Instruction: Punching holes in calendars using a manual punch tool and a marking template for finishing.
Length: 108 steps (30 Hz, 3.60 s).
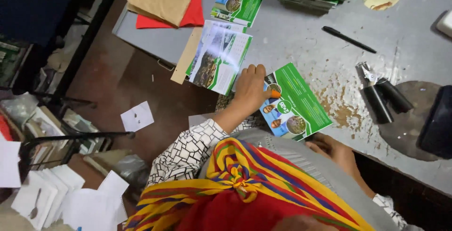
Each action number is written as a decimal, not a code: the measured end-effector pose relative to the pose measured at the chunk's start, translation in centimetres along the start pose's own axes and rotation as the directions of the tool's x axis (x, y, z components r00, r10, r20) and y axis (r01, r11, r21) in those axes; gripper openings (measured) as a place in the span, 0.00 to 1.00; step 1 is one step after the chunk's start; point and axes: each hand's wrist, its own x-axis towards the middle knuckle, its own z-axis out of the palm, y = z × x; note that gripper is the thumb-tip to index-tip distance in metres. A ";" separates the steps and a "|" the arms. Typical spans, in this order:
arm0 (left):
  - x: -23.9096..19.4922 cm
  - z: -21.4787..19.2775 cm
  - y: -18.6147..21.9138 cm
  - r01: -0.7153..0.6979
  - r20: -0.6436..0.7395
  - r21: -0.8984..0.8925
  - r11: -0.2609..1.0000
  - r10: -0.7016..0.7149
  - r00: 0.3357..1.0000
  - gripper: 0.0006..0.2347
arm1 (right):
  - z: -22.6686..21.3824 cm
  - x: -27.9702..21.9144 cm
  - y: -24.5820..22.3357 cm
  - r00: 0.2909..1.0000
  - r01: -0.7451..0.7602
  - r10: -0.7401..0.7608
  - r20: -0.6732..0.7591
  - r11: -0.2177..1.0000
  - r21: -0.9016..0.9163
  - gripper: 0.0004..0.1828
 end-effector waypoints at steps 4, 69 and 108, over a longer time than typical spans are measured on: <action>-2.3 -1.6 0.6 0.052 -0.020 -0.047 0.998 -0.053 0.998 0.16 | 0.3 -0.9 -3.3 0.988 -0.156 0.125 0.093 0.791 0.591 0.16; -9.9 -0.3 -4.1 0.130 0.032 -0.867 0.480 -0.208 0.978 0.21 | -7.0 6.2 -12.4 0.834 0.162 -0.376 -0.404 0.866 -0.473 0.21; -16.4 4.7 -15.4 -0.356 -0.540 -0.842 0.405 -0.625 0.564 0.18 | 15.4 4.4 -20.9 0.704 0.508 -0.304 0.642 0.847 -0.156 0.21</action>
